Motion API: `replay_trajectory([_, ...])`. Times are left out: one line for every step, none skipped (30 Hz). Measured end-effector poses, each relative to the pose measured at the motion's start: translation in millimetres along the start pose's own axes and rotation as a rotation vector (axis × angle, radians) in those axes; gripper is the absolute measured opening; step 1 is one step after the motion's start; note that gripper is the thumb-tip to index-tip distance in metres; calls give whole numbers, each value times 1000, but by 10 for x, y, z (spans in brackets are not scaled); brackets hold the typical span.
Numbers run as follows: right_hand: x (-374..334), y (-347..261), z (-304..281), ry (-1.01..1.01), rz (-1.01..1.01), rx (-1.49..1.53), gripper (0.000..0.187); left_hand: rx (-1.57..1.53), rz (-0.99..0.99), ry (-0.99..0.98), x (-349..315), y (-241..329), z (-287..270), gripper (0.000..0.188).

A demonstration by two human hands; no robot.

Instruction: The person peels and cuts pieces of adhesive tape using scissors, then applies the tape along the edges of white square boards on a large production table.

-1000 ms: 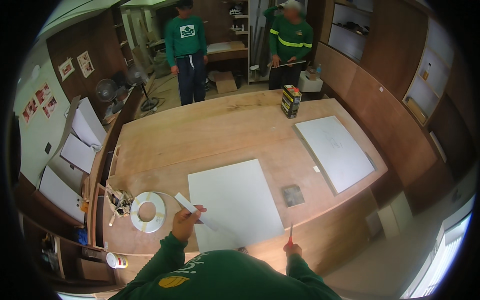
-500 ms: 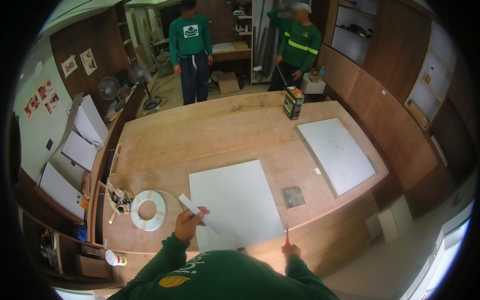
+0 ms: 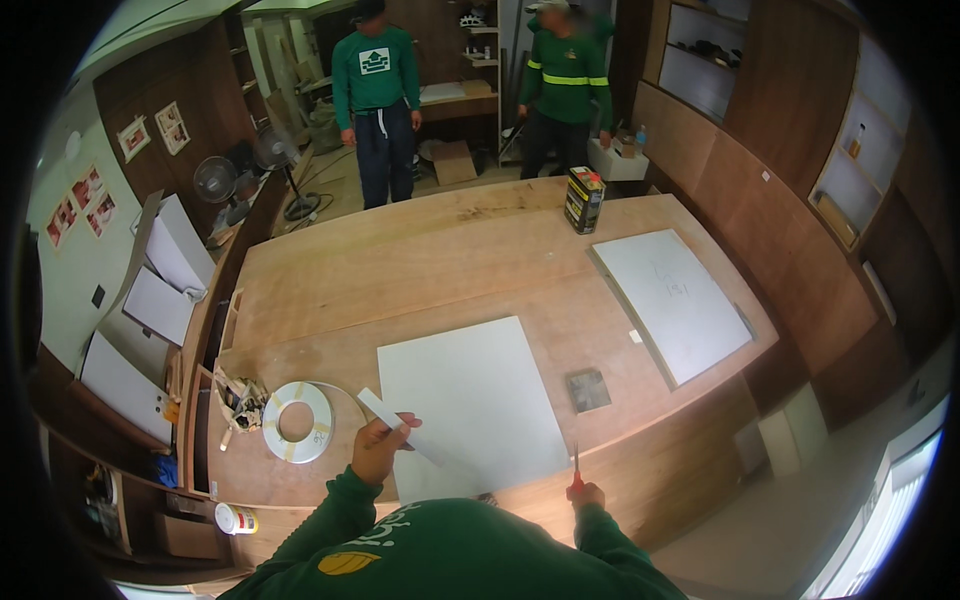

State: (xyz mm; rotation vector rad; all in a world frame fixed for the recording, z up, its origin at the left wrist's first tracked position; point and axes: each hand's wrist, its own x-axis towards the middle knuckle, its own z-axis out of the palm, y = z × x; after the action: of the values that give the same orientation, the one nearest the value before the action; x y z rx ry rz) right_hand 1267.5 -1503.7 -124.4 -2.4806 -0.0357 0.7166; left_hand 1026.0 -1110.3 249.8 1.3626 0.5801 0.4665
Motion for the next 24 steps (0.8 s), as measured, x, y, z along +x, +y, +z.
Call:
replay_trajectory([-25,-50,30,-16,43,58,10,8,4,3,9,-8,5,27])
replay_trajectory([-61,-126,34,-30,85,112,10,14,11,8,16,-3,0,27])
replay_trajectory([-158,-379,12,-68,133,196,11,27,11,33,-21,-4,-49,27])
replay_trajectory([-298,-687,-101,-100,185,282,11,37,13,52,-53,7,-78,27])
replay_trajectory([-341,-788,-198,-99,172,419,15,36,14,51,-52,20,-69,28])
replay_trajectory([-382,-909,-251,-66,124,455,16,39,22,50,-63,33,-72,28])
replay_trajectory([-424,-1019,-312,-26,78,491,16,37,28,44,-55,34,-67,28])
replay_trajectory([-444,-1068,-322,10,31,525,17,37,35,41,-53,37,-66,28])
replay_trajectory([-211,-943,-214,74,-58,392,19,38,47,42,-49,31,-71,29])
replay_trajectory([-36,-941,-223,185,-244,156,20,40,58,43,-41,18,-80,29])
replay_trajectory([278,-735,-229,303,-406,-86,22,38,61,24,-20,12,-54,29])
replay_trajectory([912,537,-905,579,-251,-248,27,-62,69,-180,297,8,310,29])
replay_trajectory([955,224,-788,438,-236,429,30,31,53,-126,255,27,255,29])
replay_trajectory([958,-184,-884,376,-198,1090,36,90,50,-67,176,57,145,29])
replay_trajectory([823,-720,-974,326,-101,1314,28,113,36,-7,70,46,8,29])
replay_trajectory([605,-1192,-1239,338,-1,1552,21,121,30,24,18,40,-77,29])
replay_trajectory([317,-1637,-1628,404,93,1773,14,118,33,31,12,55,-115,29])
replay_trajectory([233,-1575,-1867,337,-3,1541,15,112,31,-8,78,73,-40,29])
replay_trajectory([177,-1557,-2035,281,-101,1305,15,114,31,-28,108,107,16,29])
replay_trajectory([295,-1356,-2223,436,-207,1156,15,112,26,-57,158,122,99,29])
replay_trajectory([424,-1166,-2320,572,-293,997,15,112,51,-84,207,133,169,29])
replay_trajectory([347,-1395,-2388,504,-198,1713,14,133,68,-67,179,157,141,30])
replay_trajectory([211,-1547,-2356,427,-180,1595,13,157,78,-62,125,165,112,30])
replay_trajectory([82,-1654,-2305,360,-175,1481,12,168,58,-49,84,164,95,30])
